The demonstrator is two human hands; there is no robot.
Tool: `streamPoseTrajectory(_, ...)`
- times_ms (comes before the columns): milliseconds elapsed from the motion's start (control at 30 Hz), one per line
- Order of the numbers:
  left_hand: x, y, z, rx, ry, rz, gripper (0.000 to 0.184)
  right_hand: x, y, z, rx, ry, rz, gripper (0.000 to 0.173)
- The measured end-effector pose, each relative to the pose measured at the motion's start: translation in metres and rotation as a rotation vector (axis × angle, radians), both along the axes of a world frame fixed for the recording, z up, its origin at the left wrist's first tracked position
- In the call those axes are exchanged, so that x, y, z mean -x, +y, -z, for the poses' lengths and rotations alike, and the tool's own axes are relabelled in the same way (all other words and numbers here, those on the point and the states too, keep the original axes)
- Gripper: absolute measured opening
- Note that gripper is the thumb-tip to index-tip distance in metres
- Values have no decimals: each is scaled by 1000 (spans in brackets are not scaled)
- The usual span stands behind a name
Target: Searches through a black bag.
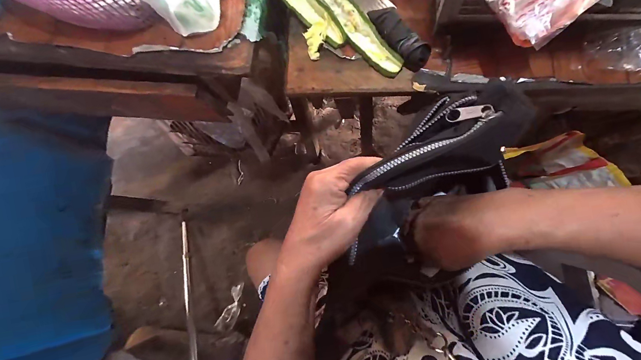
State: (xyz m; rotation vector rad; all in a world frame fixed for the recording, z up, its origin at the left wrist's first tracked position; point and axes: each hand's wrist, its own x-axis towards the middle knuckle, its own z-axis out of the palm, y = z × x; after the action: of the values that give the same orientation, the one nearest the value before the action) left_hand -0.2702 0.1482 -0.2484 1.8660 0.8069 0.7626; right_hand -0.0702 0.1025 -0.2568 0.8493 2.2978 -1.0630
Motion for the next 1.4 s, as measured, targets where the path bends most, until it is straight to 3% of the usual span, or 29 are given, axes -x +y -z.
streamPoseTrajectory(67, 0, 2, 2, -5, -25, 4, 20, 3, 0, -12, -11, -20, -21, 34)
streamPoseTrajectory(167, -8, 1, 6, 59, -48, 31, 19, 7, -9, -4, -149, 165, -63, 21)
streamPoseTrajectory(333, -26, -1, 20, 115, -27, 158, 18, 13, -7, -2, -4, 101, -40, 17)
streamPoseTrajectory(433, -25, 6, 30, 142, 90, 251, 16, -6, -18, -16, -210, 338, 50, 6)
streamPoseTrajectory(533, -24, 12, 44, 305, 147, 339, 17, -39, -20, -33, -452, 487, 179, 18)
streamPoseTrajectory(600, -26, 14, 57, 392, 155, 364, 17, -55, -18, -22, -542, 447, 250, 25)
streamPoseTrajectory(700, -30, 18, 72, 468, 145, 376, 20, -68, -13, 0, -453, 361, 288, 31)
streamPoseTrajectory(833, -29, 21, 79, 507, 152, 345, 25, -72, -9, 9, -747, 459, 340, 29)
streamPoseTrajectory(1000, -31, 21, 82, 488, 143, 377, 28, -78, -15, 36, -733, 488, 305, 18)
streamPoseTrajectory(1133, -26, 22, 81, 395, 245, 456, 27, -83, -18, 34, -819, 546, 271, 20)
streamPoseTrajectory(1400, -19, 20, 86, 308, 267, 423, 28, -103, -20, 38, -706, 381, 332, 18)
